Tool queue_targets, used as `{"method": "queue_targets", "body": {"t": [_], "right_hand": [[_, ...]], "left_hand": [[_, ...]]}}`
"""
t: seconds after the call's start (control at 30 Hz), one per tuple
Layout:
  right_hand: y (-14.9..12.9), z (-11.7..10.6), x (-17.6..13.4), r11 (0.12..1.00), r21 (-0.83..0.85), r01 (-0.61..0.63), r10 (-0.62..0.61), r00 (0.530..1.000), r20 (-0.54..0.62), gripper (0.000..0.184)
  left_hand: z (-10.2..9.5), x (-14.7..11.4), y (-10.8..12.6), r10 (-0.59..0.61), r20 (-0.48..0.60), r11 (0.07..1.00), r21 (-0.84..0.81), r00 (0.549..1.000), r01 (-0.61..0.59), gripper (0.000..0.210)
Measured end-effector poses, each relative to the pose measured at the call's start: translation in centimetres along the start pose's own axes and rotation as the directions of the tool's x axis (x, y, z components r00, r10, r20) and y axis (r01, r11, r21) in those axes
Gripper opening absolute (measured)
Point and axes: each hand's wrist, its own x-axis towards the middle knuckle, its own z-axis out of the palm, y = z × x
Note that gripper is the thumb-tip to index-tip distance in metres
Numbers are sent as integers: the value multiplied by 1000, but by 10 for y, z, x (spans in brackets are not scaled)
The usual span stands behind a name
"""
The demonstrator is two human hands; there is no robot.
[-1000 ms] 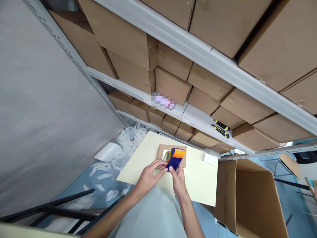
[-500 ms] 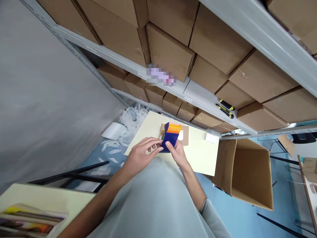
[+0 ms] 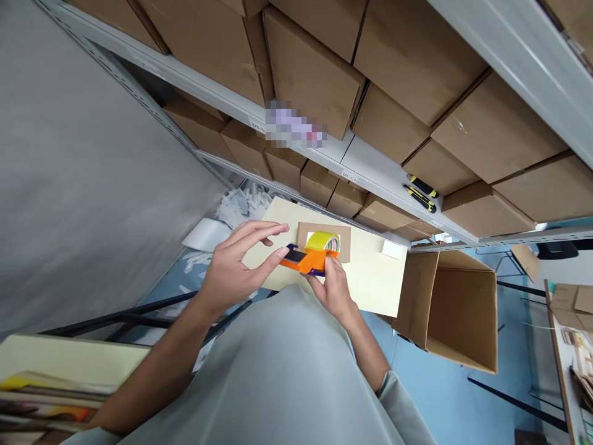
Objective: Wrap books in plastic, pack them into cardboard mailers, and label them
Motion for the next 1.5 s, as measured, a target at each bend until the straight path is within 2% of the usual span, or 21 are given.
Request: {"method": "queue_targets", "body": {"t": [0.07, 0.13, 0.3, 0.53, 0.67, 0.83, 0.93, 1.03, 1.17, 1.37, 1.5], "right_hand": [[5, -2, -2, 990, -99, 105, -106, 994, 0, 16], [9, -4, -3, 973, -163, 161, -161, 987, 11, 16], [13, -7, -8, 976, -185, 112, -104, 993, 50, 22], [12, -9, -14, 991, -129, 37, -19, 990, 137, 29], [22, 0, -30, 986, -165, -12, 53, 968, 244, 36], [58, 3, -73, 949, -306, -78, 204, 891, 406, 44], [78, -1, -95, 899, -424, -112, 329, 810, 485, 49], [89, 3, -103, 851, -512, -115, 421, 733, 535, 48], [92, 24, -97, 792, -601, -109, 501, 679, 537, 46], [82, 43, -88, 737, -669, -92, 574, 609, 548, 42], [73, 51, -88, 713, -691, -118, 604, 605, 519, 45]], "left_hand": [[-2, 2, -2, 21, 61, 1000, 22, 998, -22, 29], [-4, 3, -4, 32, 134, 999, 25, 990, -35, 25], [-8, -2, -13, 2, 260, 1000, -1, 966, -2, 22], [-4, -20, -24, -31, 241, 1000, 7, 970, 30, 28], [12, -47, -48, -111, 231, 993, -4, 967, 115, 25], [41, -109, -95, -311, 265, 936, -84, 913, 343, 29], [50, -144, -125, -432, 228, 881, -99, 873, 462, 29], [54, -167, -155, -513, 229, 829, -117, 827, 546, 31], [58, -180, -188, -569, 220, 786, -140, 793, 603, 33], [58, -186, -216, -586, 200, 761, -198, 785, 618, 36], [57, -185, -232, -567, 225, 760, -229, 792, 609, 34]]}}
